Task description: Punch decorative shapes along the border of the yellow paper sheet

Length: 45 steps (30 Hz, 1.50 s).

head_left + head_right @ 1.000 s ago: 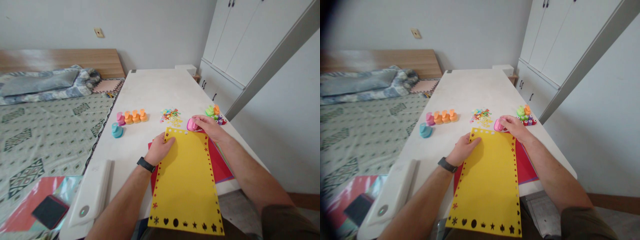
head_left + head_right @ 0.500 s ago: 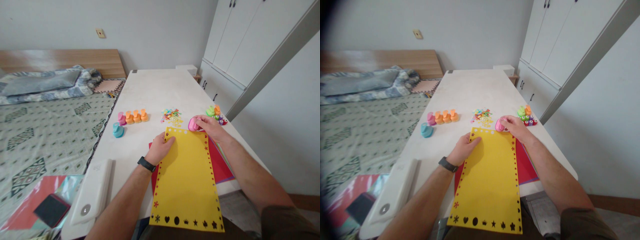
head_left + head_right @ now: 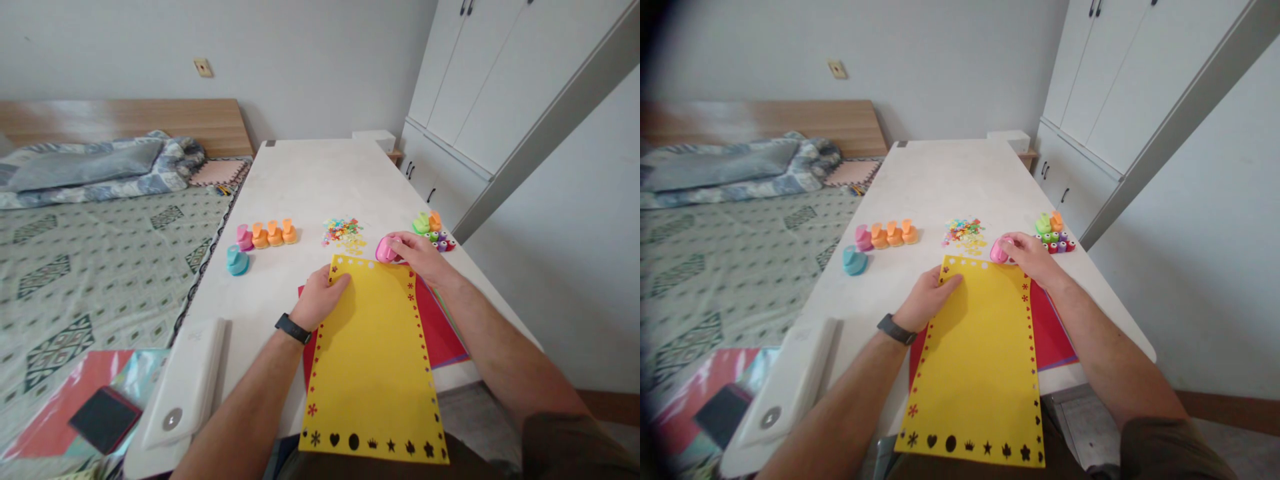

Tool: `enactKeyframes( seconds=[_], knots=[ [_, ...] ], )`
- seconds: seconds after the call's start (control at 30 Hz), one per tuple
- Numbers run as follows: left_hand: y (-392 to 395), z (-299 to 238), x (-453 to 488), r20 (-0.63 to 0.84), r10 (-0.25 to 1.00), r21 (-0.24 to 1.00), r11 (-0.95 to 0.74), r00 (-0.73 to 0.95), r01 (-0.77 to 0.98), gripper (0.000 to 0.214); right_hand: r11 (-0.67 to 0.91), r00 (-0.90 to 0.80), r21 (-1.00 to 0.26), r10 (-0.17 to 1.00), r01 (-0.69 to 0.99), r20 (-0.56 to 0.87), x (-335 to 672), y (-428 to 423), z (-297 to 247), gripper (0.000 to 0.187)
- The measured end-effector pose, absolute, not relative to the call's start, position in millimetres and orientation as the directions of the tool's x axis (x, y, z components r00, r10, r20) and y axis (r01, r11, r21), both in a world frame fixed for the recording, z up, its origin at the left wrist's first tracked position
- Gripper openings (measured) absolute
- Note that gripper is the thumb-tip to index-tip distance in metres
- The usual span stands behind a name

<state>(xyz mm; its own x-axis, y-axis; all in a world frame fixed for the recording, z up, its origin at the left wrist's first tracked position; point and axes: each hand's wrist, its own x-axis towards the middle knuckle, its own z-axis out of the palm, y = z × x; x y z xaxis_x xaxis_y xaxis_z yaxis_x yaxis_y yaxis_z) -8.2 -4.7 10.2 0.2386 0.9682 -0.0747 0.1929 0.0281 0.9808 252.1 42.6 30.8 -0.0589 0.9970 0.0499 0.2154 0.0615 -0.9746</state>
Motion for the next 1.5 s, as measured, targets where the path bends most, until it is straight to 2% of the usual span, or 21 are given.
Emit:
enactKeyframes(
  seconds=[0.43, 0.83, 1.0, 1.2, 1.5],
  knots=[
    [-6.0, 15.0, -7.6, -0.074, 0.975, 0.982, 0.034, 0.21, 0.185, 0.033, 0.069, -0.057, -0.975, 0.997, 0.213, 0.059, 249.9, 40.0, 34.0, 0.039],
    [-5.5, 15.7, -6.6, -0.075, 0.964, 0.991, 0.044, 0.255, 0.125, 0.038, 0.151, -0.227, -0.942, 0.97, 0.3, 0.083, 253.6, 35.5, 37.6, 0.038],
    [-5.7, 13.7, -7.1, -0.059, 0.964, 0.994, 0.032, 0.26, 0.104, 0.037, 0.126, -0.287, -0.948, 0.957, 0.291, 0.039, 253.6, 32.2, 40.7, 0.042],
    [-4.1, 10.3, -8.6, -0.037, 0.961, 0.992, 0.002, 0.274, 0.124, 0.034, 0.088, -0.35, -0.969, 0.937, 0.232, 0.001, 250.6, 30.9, 41.7, 0.037],
    [-5.2, 11.0, -7.0, -0.074, 0.962, 0.991, 0.04, 0.264, 0.131, 0.035, 0.043, -0.35, -0.98, 0.936, 0.197, -0.03, 250.9, 30.8, 41.2, 0.035]
  ],
)
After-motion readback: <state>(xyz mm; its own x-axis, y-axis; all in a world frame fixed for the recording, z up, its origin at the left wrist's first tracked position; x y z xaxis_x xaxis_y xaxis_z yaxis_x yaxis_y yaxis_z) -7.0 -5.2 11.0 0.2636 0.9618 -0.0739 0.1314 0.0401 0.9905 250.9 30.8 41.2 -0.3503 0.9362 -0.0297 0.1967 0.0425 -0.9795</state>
